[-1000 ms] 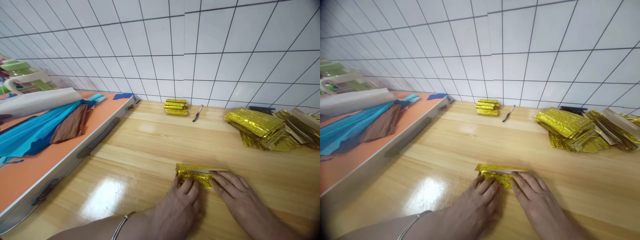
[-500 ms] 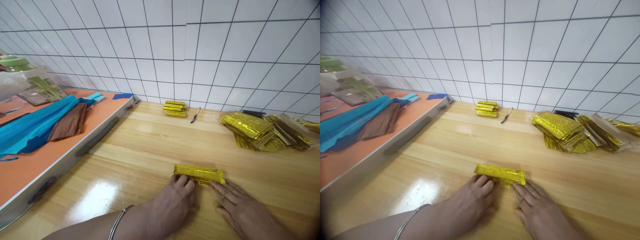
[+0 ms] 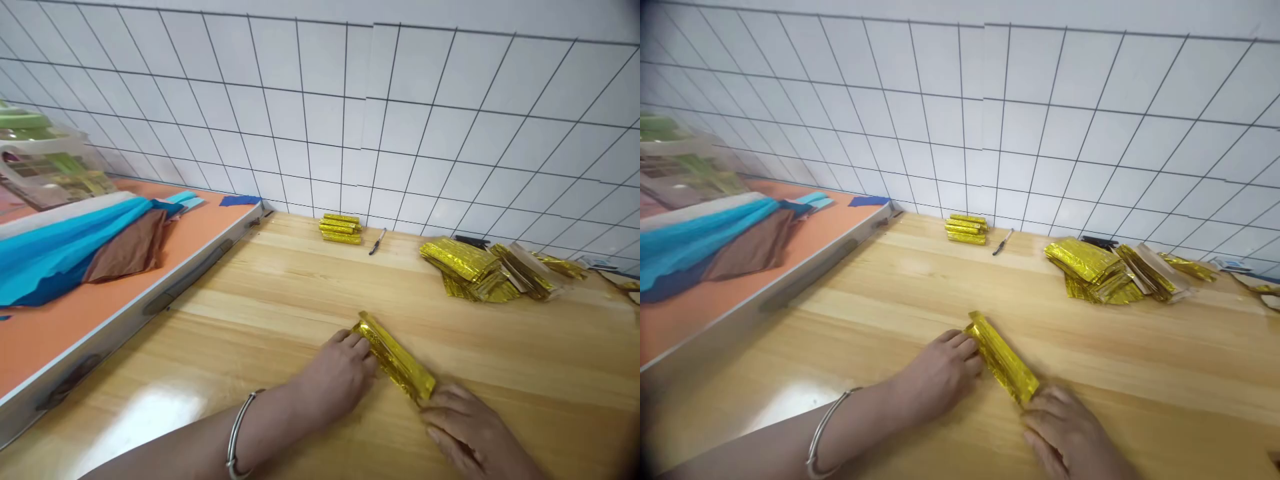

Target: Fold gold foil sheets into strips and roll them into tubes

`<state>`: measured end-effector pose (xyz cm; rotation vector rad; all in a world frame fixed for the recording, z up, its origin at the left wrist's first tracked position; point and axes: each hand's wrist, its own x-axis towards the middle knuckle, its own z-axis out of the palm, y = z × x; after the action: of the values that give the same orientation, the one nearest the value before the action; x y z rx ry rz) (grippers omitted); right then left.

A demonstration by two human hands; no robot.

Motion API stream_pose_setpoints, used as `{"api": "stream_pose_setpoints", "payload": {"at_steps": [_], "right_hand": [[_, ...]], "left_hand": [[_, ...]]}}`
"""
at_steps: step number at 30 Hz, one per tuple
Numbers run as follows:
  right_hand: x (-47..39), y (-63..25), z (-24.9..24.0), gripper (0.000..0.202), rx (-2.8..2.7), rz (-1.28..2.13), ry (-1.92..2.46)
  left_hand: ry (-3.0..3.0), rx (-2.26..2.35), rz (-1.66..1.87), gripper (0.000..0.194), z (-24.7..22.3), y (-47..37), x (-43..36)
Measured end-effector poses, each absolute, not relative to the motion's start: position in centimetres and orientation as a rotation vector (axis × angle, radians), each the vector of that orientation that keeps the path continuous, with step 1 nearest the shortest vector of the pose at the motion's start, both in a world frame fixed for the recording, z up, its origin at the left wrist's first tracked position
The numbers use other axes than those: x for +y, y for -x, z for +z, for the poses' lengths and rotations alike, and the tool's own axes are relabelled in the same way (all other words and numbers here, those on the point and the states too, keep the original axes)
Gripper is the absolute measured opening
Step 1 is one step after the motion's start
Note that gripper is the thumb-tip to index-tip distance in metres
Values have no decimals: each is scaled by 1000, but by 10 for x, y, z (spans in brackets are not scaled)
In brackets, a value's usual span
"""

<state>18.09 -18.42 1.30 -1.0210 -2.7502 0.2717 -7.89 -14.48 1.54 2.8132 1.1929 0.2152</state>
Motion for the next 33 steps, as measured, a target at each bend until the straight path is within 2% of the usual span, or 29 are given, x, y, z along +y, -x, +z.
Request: {"api": "stream_pose_setpoints", "payload": {"at_steps": [3,9,14,17,21,26,33], "right_hand": [[-187,-176,24,16,-2663,480,1001],[-170,-163,22,18,-2434,305,1127],[-165,-131,10,85,-2665,266,1286],[-166,-124,-5,104,-2747,289,1288],[-164,-134,-22,90,-2764,233,1204],[-157,-143,-20,70,-2729,46,1027],[-150,-136,-15,63,-2688,-133,980]], "left_hand": [[-2757,1247,285,20,13,79,-138],[-2705,1337,342,20,9,72,-139],[-2683,1334,336,35,9,72,-143],[-2688,1284,318,38,9,75,-141],[-2683,1231,308,42,10,80,-137],[-2667,1219,290,49,13,86,-134],[-2660,1151,243,47,16,88,-128]]}}
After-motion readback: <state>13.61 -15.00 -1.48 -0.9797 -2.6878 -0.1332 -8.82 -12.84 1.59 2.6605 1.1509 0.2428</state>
